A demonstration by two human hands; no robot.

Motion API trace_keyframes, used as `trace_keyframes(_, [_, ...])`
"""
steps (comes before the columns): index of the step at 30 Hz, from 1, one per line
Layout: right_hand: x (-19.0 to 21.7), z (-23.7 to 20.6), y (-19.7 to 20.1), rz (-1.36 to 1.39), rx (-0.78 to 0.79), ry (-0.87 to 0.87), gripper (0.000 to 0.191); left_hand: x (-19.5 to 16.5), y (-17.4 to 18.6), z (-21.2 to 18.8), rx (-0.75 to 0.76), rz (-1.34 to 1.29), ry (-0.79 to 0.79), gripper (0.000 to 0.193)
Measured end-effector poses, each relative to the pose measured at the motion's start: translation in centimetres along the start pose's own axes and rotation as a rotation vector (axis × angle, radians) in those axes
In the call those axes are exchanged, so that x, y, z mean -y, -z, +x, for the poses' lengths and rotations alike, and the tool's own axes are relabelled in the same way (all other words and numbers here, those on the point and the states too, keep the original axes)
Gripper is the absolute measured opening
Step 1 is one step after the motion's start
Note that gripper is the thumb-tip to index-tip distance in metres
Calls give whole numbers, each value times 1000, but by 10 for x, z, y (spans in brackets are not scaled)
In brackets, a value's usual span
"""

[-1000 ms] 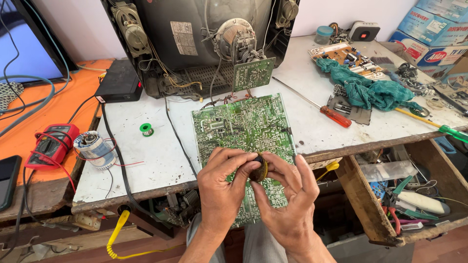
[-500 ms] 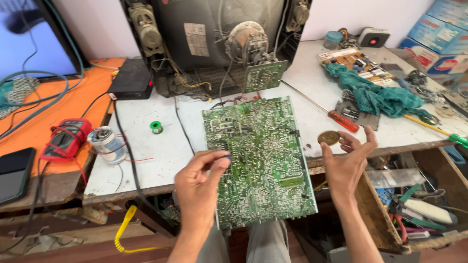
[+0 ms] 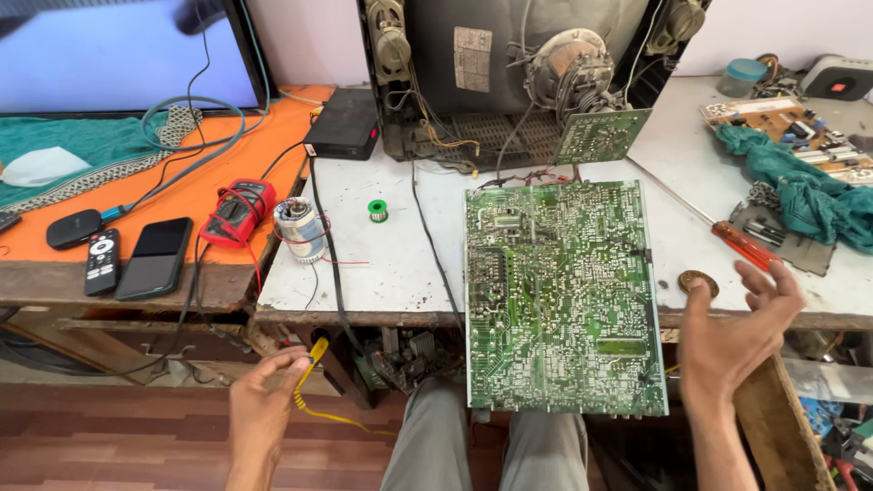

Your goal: The person works on a television mainboard at a repair bench, holding the board steady while touching a soldering iron to its solder joints. They reposition the board, use pliers on a component lead, and continue soldering different areas of the board.

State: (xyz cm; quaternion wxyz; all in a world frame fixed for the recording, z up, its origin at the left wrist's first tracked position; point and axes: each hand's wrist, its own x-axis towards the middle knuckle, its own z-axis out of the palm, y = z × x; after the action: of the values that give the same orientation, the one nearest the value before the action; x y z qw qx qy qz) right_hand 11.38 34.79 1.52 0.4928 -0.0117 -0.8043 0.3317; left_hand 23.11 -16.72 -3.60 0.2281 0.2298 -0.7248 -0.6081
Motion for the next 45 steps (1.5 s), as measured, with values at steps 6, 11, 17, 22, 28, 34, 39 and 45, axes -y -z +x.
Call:
trace_keyframes(6, [100,-16,1,233,52,286,56,43,-9,21,177,-132,177,25])
trace_keyframes(11, [163,-51,-10,423,176,418,46,48,-10,16,176,-127,154,24])
trace_keyframes(17, [221,-121,-31,580,519,429,42,28,5,-19,82,-38,119,26])
trace_keyframes(22, [261,-162,-61,619,921,279,51,31,40,-49,94,219,-42,20])
trace_keyframes(28, [295,-169,-69,794,857,341,51,68,45,-46,906,-91,-547,23])
trace_keyframes(34, [303,-133,-43,729,646,438,41,39,16,-49,1159,91,-337,21])
trace_keyframes(39, [283,-102,-31,589,358,484,39,-80,38,-27,1174,522,-166,20])
trace_keyframes(45, [259,-102,-29,562,166,71,25,-134,-32,-11,192,123,-412,19])
